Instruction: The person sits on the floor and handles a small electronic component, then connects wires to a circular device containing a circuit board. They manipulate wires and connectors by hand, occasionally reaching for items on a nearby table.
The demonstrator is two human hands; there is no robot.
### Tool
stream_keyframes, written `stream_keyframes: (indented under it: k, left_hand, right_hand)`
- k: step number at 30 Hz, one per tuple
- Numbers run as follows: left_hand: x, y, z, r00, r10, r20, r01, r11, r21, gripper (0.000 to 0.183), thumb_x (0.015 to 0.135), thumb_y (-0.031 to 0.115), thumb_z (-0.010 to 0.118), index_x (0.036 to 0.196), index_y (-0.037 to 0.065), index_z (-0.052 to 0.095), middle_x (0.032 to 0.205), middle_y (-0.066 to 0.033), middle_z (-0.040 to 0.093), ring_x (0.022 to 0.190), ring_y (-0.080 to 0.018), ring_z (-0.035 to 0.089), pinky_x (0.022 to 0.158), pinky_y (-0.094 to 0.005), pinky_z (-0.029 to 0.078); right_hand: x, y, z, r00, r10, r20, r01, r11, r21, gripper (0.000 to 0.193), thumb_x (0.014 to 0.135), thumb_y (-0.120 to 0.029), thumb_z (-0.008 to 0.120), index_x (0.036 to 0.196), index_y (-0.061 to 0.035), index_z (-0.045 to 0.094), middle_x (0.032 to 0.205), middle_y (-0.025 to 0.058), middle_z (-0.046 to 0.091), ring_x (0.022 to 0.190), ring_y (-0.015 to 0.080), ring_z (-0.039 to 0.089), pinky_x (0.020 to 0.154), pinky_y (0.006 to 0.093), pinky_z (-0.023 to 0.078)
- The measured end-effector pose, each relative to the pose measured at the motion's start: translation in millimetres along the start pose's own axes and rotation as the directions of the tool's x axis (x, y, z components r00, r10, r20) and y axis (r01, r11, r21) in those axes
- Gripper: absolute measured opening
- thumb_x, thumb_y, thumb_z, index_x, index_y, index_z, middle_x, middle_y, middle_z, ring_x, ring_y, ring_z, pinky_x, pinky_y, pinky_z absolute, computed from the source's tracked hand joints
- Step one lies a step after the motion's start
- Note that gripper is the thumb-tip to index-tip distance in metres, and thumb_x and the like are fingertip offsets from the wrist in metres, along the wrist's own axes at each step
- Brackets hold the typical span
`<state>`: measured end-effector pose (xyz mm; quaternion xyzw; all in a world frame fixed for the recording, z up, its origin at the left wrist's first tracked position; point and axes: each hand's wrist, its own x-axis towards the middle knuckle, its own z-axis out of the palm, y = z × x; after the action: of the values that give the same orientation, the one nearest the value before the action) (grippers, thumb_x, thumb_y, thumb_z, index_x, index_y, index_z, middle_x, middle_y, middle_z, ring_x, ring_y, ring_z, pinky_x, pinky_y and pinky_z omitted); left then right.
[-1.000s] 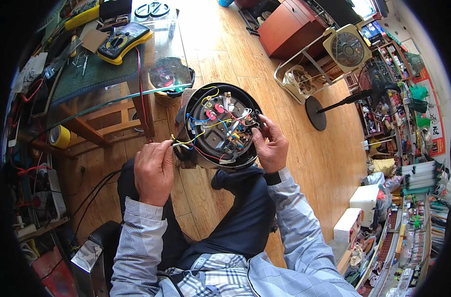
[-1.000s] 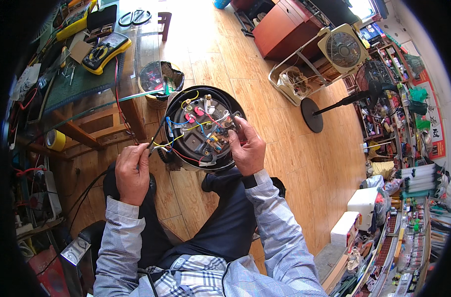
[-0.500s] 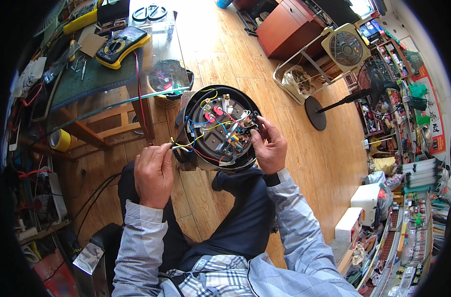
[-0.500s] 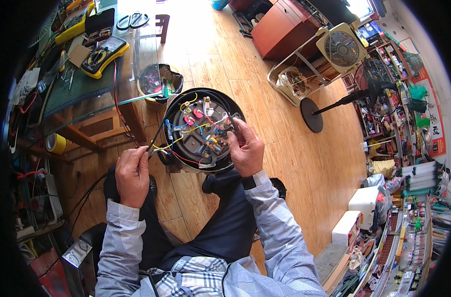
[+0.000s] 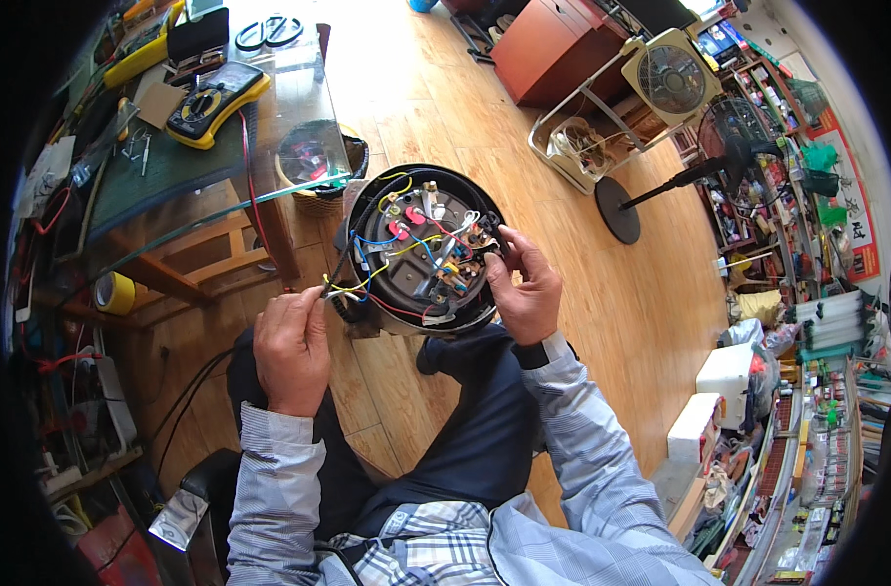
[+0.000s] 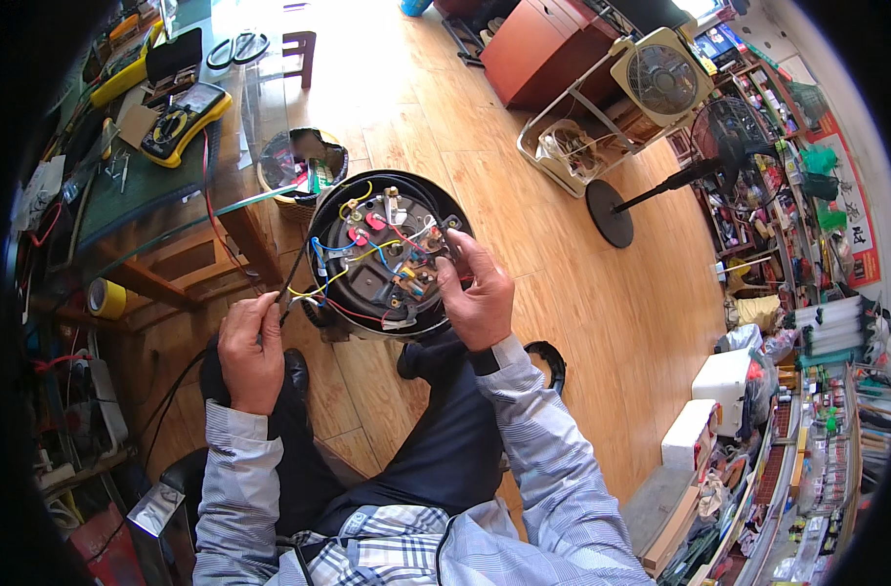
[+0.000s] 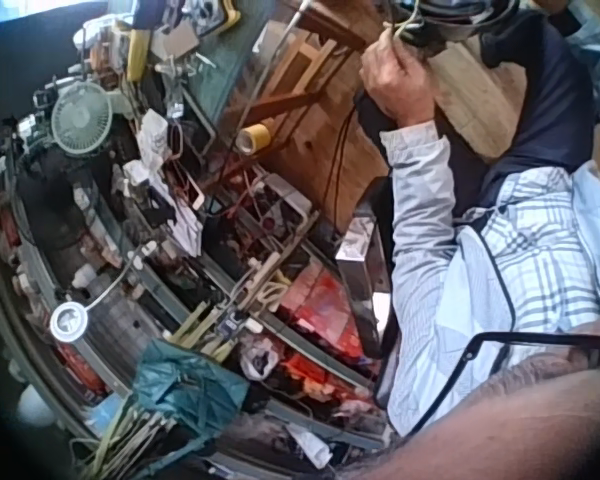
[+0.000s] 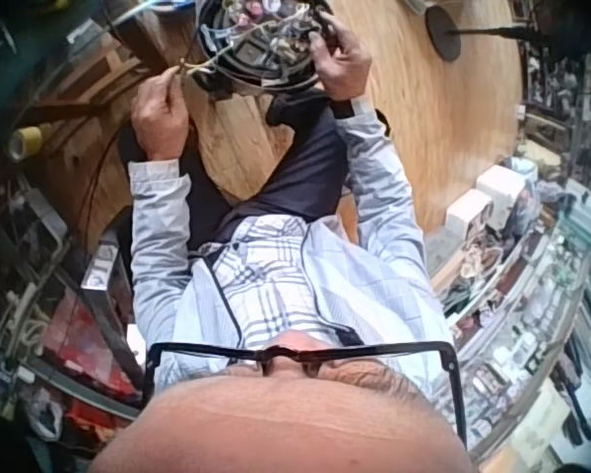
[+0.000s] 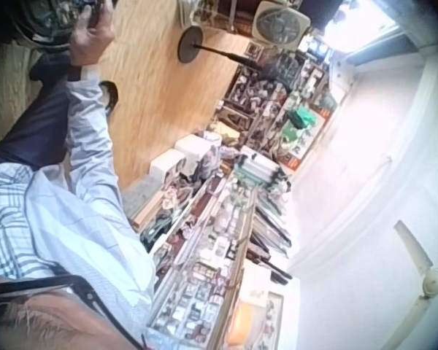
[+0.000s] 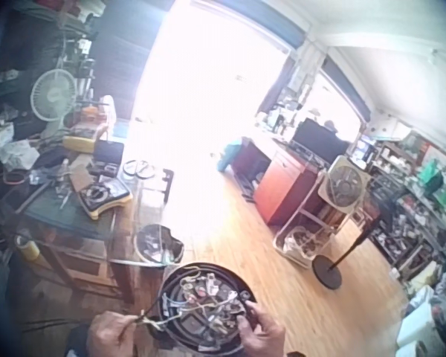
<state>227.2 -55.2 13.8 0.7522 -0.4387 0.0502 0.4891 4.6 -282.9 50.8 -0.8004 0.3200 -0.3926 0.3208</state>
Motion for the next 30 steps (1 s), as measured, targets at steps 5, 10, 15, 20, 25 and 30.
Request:
stream_keyframes:
  k: [5, 10, 15, 20, 25, 30]
  left_hand:
    - [-0.1, 0.4, 1.5, 1.0, -0.013, 0.005, 0.013, 1.0, -0.011, 0.016, 0.102, 0.008, 0.075, 0.117, 0.003, 0.079, 0.101, -0.0128, 0.075, 0.094, -0.0333, 0.071, 0.084, -0.0431, 0.054]
    - [0.2, 1.1, 1.4, 1.0, 0.007, 0.002, -0.007, 1.0, -0.014, 0.016, 0.102, 0.007, 0.074, 0.117, 0.001, 0.078, 0.102, -0.0139, 0.076, 0.095, -0.0339, 0.072, 0.085, -0.0436, 0.055]
    - [0.2, 1.9, 0.3, 1.0, 0.003, 0.022, -0.003, 1.0, -0.008, 0.016, 0.102, 0.006, 0.074, 0.117, 0.001, 0.078, 0.103, -0.0142, 0.076, 0.096, -0.0336, 0.072, 0.086, -0.0433, 0.055]
    - [-0.4, 2.9, 0.7, 0.999, -0.027, 0.031, 0.028, 0.999, -0.038, 0.016, 0.103, 0.006, 0.073, 0.117, 0.001, 0.078, 0.103, -0.0138, 0.077, 0.097, -0.0332, 0.073, 0.087, -0.0429, 0.055]
    - [0.1, 2.1, -0.2, 0.999, 0.024, 0.021, -0.024, 0.999, -0.021, 0.015, 0.104, 0.004, 0.073, 0.118, -0.001, 0.077, 0.103, -0.015, 0.076, 0.096, -0.0317, 0.073, 0.086, -0.0405, 0.057]
    - [0.2, 2.6, -0.1, 1.0, 0.015, 0.003, -0.015, 1.0, -0.025, 0.015, 0.102, 0.007, 0.074, 0.116, 0.002, 0.079, 0.103, -0.013, 0.077, 0.097, -0.0326, 0.073, 0.085, -0.0426, 0.054]
  right_hand:
    - [-4.3, -2.9, -4.2, 1.0, -0.012, -0.001, 0.012, 1.0, -0.017, 0.041, 0.098, -0.001, 0.08, 0.138, 0.001, 0.072, 0.112, 0.0134, 0.081, 0.089, 0.0134, 0.075, 0.081, 0.0305, 0.062]
    - [-7.5, -4.3, -6.9, 1.0, -0.011, -0.011, 0.011, 1.0, -0.021, 0.04, 0.098, -0.001, 0.08, 0.137, 0.0006, 0.073, 0.111, 0.0136, 0.081, 0.088, 0.0137, 0.074, 0.082, 0.0306, 0.061]
    - [-9.0, -5.9, -9.7, 1.0, -0.012, -0.018, 0.012, 1.0, -0.027, 0.041, 0.096, 0.001, 0.079, 0.136, 0.0009, 0.073, 0.105, 0.0121, 0.079, 0.084, 0.0134, 0.071, 0.079, 0.0306, 0.06]
    - [-14.3, -9.1, -14.6, 1.0, -0.015, -0.027, 0.014, 1.0, -0.017, 0.042, 0.094, 0.002, 0.078, 0.135, 0.0014, 0.073, 0.098, 0.0105, 0.076, 0.078, 0.0129, 0.067, 0.076, 0.0305, 0.058]
    - [-18.9, -9.9, -14.9, 0.999, -0.045, -0.025, 0.045, 0.999, -0.001, 0.043, 0.094, 0.003, 0.078, 0.137, 0.0019, 0.073, 0.096, 0.0093, 0.075, 0.076, 0.0121, 0.065, 0.074, 0.0294, 0.057]
    - [-23.1, -11.6, -18.2, 0.999, 0.041, 0.036, -0.041, 0.999, 0.0, 0.045, 0.099, 0.001, 0.079, 0.143, 0.0035, 0.069, 0.104, 0.0032, 0.075, 0.09, 0.0079, 0.068, 0.086, 0.0265, 0.057]
